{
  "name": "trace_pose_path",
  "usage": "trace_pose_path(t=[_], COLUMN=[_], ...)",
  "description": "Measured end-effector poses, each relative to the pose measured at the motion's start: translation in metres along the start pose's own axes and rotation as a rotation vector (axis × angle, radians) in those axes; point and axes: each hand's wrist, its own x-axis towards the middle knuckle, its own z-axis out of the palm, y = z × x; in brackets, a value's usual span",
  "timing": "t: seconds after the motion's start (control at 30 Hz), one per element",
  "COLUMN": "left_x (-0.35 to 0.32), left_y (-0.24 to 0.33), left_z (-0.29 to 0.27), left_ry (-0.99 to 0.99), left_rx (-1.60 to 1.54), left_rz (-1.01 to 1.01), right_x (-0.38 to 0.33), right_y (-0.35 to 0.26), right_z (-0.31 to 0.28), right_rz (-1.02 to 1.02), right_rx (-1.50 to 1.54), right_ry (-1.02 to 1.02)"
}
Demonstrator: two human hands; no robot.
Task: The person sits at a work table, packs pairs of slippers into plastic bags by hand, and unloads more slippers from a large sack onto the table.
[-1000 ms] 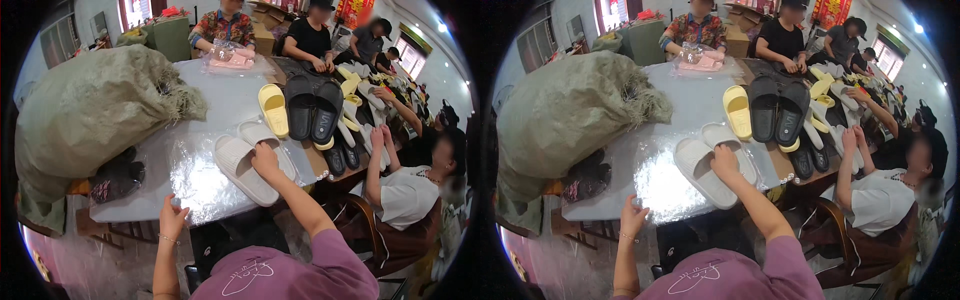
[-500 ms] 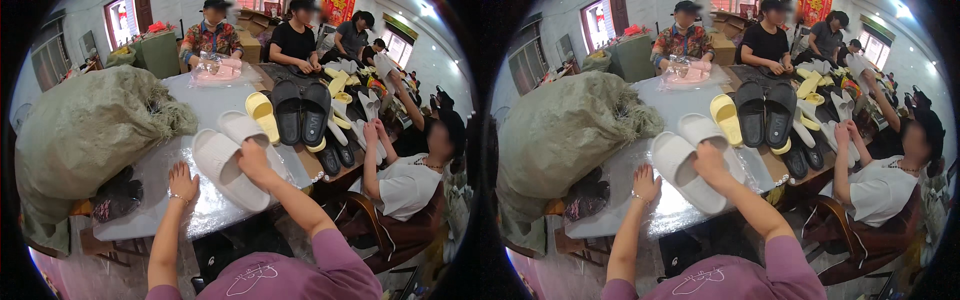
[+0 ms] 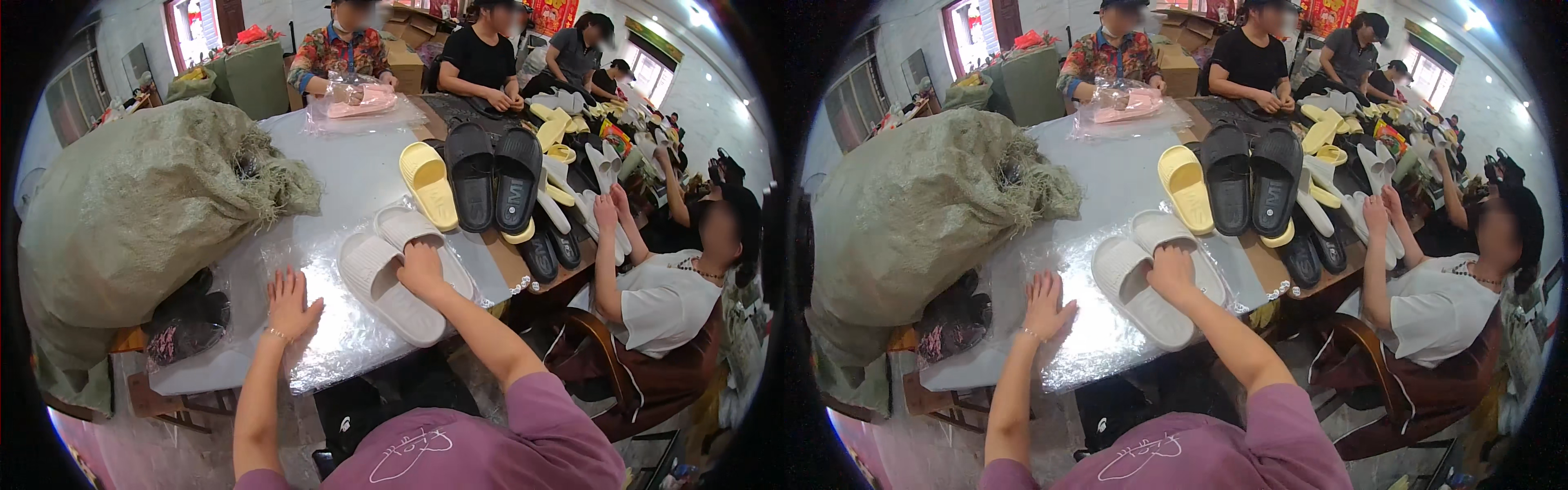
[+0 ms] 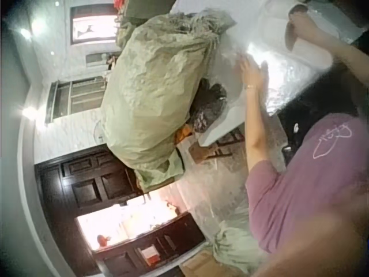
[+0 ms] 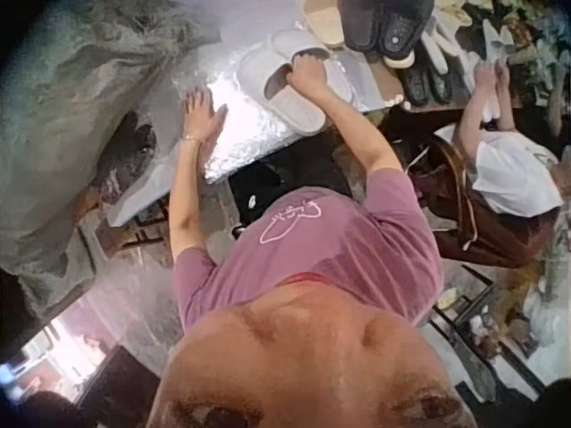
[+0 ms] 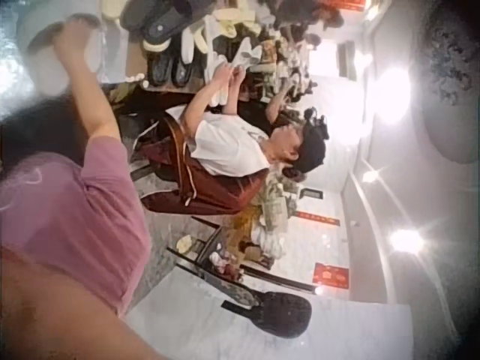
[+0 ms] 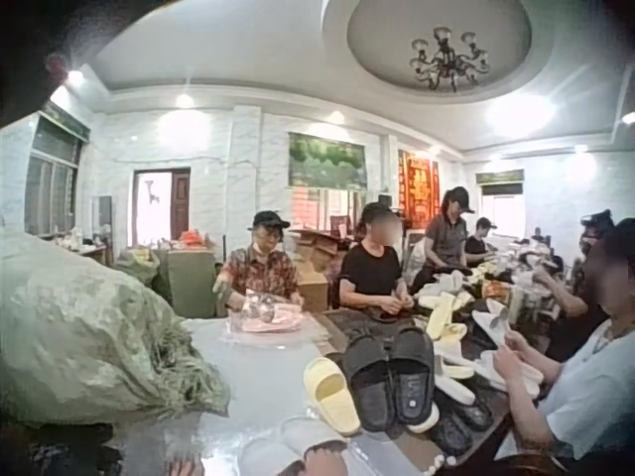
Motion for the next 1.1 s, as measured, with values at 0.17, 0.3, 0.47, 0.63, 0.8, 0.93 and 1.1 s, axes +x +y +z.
trace_pose_path(t=[0.17, 0.3, 0.47, 0.63, 0.8, 0.93, 1.1], left_x=[-0.069, -0.096, -0.103, -0.117, -0.118, -0.125, -0.037], left_y=[0.036, 0.031, 0.022, 0.017, 0.036, 0.049, 0.038], left_z=[-0.055, -0.041, -0.026, -0.022, -0.025, -0.037, -0.040], left_ry=[-0.294, -0.075, 0.095, 0.168, 0.173, 0.027, 0.245], left_rx=[-0.347, -0.222, -0.043, -0.161, -0.094, -0.097, -0.453], left_rz=[0.387, 0.436, 0.423, 0.201, 0.254, 0.226, 0.031], right_x=[0.008, 0.017, 0.038, 0.032, 0.018, 0.010, -0.005], right_y=[0.011, 0.015, 0.021, -0.006, -0.015, -0.036, -0.041], right_z=[0.008, 0.007, -0.015, -0.050, -0.055, -0.035, -0.002], right_rz=[0.031, 0.031, 0.002, -0.145, -0.093, -0.053, -0.049], right_rx=[-0.074, -0.045, 0.350, 0.563, 0.483, 0.324, -0.025], right_ry=[-0.064, -0.060, -0.028, 0.098, 0.125, 0.068, -0.038])
